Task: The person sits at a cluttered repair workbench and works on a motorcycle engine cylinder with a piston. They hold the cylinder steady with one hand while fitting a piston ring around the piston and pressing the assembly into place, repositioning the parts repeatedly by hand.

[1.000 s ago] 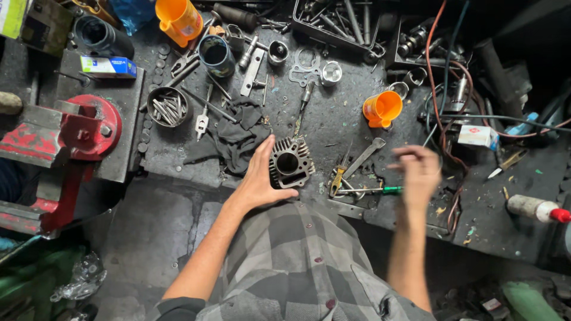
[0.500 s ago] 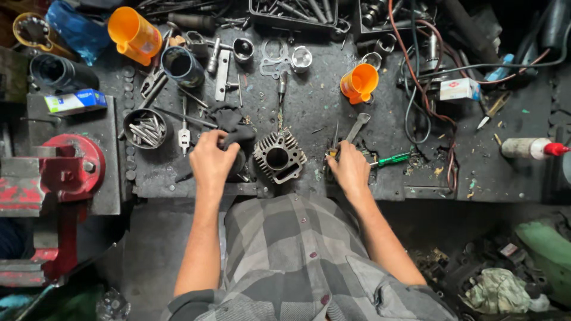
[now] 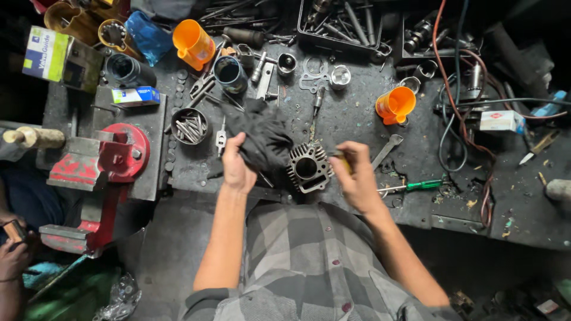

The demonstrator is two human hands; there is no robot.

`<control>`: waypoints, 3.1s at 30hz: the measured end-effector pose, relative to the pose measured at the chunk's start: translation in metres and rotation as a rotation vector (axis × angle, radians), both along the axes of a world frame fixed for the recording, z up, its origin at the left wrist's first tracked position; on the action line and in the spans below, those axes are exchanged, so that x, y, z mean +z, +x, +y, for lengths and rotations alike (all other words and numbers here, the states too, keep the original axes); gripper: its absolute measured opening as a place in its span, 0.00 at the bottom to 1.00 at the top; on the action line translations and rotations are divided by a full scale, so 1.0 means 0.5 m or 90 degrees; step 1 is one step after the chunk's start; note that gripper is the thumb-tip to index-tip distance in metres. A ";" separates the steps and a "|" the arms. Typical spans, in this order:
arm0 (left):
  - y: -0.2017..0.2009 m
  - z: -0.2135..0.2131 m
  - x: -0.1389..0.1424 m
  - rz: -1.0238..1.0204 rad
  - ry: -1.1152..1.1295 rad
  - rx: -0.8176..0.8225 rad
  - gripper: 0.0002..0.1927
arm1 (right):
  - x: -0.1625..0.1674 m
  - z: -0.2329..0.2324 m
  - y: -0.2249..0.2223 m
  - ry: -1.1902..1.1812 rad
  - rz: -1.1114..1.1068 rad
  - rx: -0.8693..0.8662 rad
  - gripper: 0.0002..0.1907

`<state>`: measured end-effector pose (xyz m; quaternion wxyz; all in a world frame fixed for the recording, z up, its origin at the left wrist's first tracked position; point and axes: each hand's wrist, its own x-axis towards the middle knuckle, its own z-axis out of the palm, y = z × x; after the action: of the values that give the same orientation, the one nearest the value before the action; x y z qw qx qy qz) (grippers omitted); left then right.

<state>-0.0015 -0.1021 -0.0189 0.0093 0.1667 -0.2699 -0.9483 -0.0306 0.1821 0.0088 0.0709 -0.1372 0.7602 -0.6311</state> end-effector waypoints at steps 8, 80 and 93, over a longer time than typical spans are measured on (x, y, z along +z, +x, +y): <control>-0.029 0.102 0.045 -0.133 0.130 0.225 0.35 | 0.071 -0.160 0.011 0.332 0.237 0.193 0.08; -0.048 0.028 0.022 0.015 -1.258 0.099 0.30 | 0.023 0.178 0.012 -0.304 -0.437 -0.137 0.23; 0.077 0.189 0.024 0.301 -1.151 -0.296 0.59 | -0.043 0.078 0.148 0.271 -0.013 0.036 0.09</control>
<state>0.0369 -0.0078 -0.0071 0.0000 -0.1564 -0.9163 -0.3687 0.0435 0.2209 -0.0125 0.1237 -0.1345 0.8715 -0.4552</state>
